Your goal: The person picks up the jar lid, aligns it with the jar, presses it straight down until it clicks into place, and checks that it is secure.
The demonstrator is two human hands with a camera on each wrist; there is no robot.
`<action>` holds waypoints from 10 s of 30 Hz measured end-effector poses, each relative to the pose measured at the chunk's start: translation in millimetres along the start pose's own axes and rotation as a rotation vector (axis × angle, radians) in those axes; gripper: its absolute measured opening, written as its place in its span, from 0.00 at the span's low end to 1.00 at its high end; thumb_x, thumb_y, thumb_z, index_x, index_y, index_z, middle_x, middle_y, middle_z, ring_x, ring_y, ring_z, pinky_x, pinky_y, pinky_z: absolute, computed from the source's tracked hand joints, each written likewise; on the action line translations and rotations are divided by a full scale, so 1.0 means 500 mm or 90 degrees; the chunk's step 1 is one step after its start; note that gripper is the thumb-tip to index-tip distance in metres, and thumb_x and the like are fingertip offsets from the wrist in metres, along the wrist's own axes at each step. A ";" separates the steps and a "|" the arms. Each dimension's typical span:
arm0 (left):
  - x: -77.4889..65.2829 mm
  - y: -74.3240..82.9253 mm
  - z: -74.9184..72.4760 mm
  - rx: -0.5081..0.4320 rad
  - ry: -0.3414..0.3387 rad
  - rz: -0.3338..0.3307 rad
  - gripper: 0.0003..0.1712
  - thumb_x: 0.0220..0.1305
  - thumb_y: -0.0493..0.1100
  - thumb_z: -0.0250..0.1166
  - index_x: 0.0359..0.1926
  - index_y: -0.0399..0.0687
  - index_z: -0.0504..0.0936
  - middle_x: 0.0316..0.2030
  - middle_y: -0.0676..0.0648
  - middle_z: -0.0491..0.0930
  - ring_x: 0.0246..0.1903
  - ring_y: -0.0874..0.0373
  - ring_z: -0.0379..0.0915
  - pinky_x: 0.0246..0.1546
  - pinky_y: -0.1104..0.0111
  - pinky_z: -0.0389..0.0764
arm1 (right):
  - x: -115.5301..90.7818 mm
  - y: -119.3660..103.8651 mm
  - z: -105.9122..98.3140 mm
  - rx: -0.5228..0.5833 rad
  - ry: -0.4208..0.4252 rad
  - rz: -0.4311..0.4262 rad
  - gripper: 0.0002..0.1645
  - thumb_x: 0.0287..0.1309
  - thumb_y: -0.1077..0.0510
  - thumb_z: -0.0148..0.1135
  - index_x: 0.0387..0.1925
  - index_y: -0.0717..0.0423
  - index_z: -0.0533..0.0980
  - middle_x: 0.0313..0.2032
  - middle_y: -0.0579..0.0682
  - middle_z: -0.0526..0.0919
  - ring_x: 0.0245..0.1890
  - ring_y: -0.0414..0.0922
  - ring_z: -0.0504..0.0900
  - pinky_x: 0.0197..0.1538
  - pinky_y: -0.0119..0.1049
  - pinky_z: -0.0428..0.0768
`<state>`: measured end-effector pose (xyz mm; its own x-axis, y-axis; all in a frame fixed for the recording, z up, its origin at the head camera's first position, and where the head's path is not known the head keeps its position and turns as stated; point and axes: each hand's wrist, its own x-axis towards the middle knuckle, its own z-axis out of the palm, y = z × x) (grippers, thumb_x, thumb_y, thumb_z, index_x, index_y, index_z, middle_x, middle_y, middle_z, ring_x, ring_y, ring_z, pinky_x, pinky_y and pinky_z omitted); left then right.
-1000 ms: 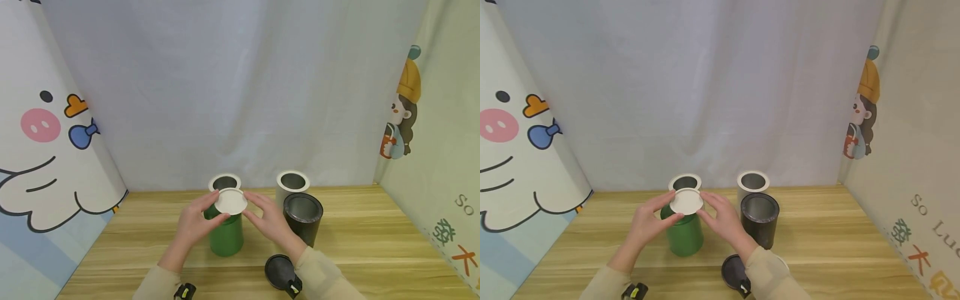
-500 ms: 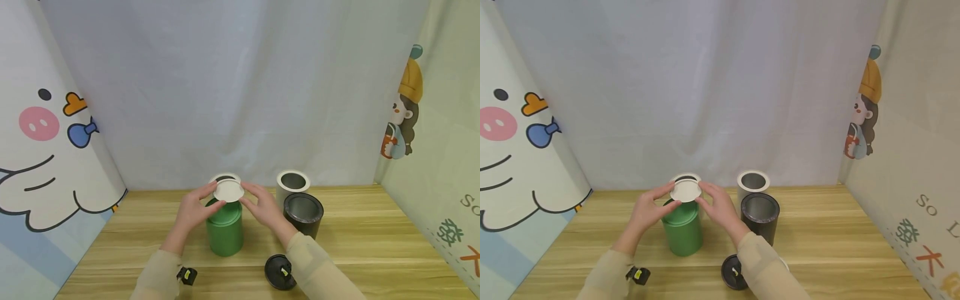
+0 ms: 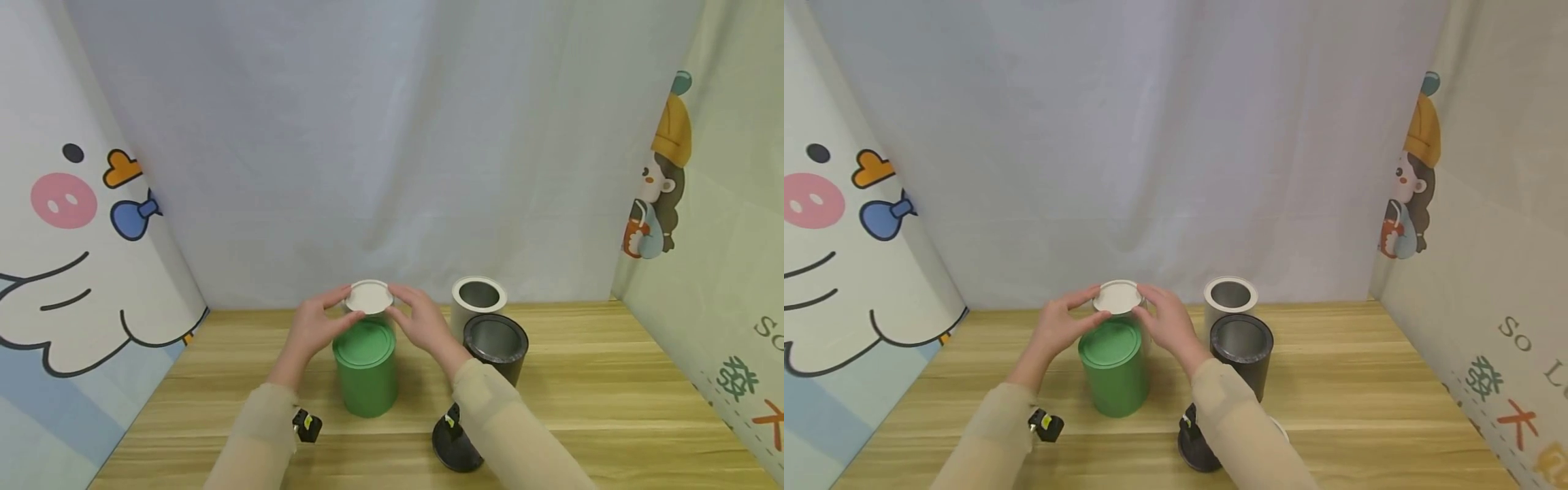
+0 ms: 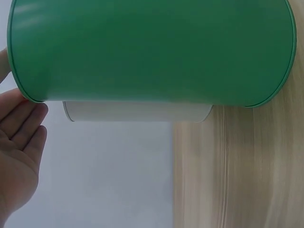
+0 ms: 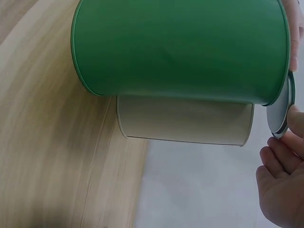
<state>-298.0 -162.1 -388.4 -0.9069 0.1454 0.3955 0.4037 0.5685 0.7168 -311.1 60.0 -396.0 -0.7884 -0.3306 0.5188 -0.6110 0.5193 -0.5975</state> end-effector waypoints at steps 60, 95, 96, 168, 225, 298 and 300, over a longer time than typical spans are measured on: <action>0.049 -0.052 0.004 0.043 -0.083 -0.036 0.35 0.61 0.48 0.72 0.63 0.33 0.75 0.66 0.39 0.70 0.67 0.39 0.62 0.66 0.47 0.63 | 0.038 0.015 0.029 -0.042 -0.089 0.097 0.25 0.67 0.58 0.61 0.63 0.64 0.74 0.66 0.56 0.72 0.67 0.57 0.68 0.69 0.51 0.64; 0.061 -0.030 -0.020 0.291 -0.143 0.109 0.23 0.65 0.47 0.67 0.58 0.43 0.82 0.61 0.41 0.77 0.60 0.42 0.72 0.60 0.49 0.72 | 0.075 -0.006 0.017 -0.202 -0.190 0.067 0.24 0.68 0.52 0.62 0.61 0.58 0.77 0.64 0.53 0.75 0.64 0.54 0.73 0.67 0.46 0.68; 0.061 -0.030 -0.020 0.290 -0.145 0.109 0.23 0.65 0.47 0.67 0.59 0.43 0.82 0.61 0.41 0.76 0.60 0.42 0.72 0.60 0.49 0.73 | 0.075 -0.007 0.016 -0.204 -0.190 0.067 0.24 0.68 0.52 0.62 0.61 0.58 0.77 0.63 0.54 0.75 0.64 0.54 0.73 0.67 0.46 0.68; 0.085 -0.011 -0.035 0.293 -0.220 0.040 0.19 0.64 0.45 0.69 0.53 0.42 0.86 0.53 0.41 0.82 0.55 0.44 0.77 0.55 0.53 0.78 | 0.082 -0.009 0.019 -0.206 -0.186 0.130 0.22 0.66 0.46 0.63 0.56 0.51 0.82 0.62 0.48 0.76 0.62 0.52 0.75 0.63 0.44 0.74; 0.054 -0.034 -0.009 0.215 -0.112 0.038 0.21 0.66 0.45 0.67 0.57 0.42 0.83 0.58 0.37 0.78 0.58 0.40 0.73 0.59 0.48 0.74 | 0.059 -0.005 0.035 -0.162 -0.120 0.130 0.26 0.67 0.47 0.62 0.61 0.55 0.77 0.65 0.49 0.73 0.64 0.54 0.72 0.67 0.48 0.69; -0.153 0.152 0.074 0.166 -0.102 0.225 0.47 0.58 0.58 0.72 0.69 0.35 0.67 0.61 0.37 0.74 0.61 0.42 0.69 0.61 0.49 0.72 | -0.285 0.019 -0.108 -0.069 0.023 -0.208 0.42 0.48 0.64 0.76 0.66 0.58 0.72 0.59 0.53 0.79 0.57 0.52 0.76 0.55 0.51 0.77; -0.159 0.153 0.084 0.168 -0.103 0.232 0.47 0.58 0.58 0.72 0.69 0.35 0.67 0.61 0.38 0.74 0.62 0.42 0.69 0.62 0.50 0.71 | -0.293 0.024 -0.114 -0.068 0.024 -0.211 0.42 0.48 0.64 0.76 0.67 0.58 0.71 0.59 0.52 0.79 0.58 0.52 0.76 0.57 0.47 0.76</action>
<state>-200.1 -96.1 -389.0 -0.7277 0.4852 0.4847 0.6731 0.6408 0.3691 -198.9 159.5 -444.6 -0.5438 -0.4665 0.6976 -0.8207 0.4693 -0.3259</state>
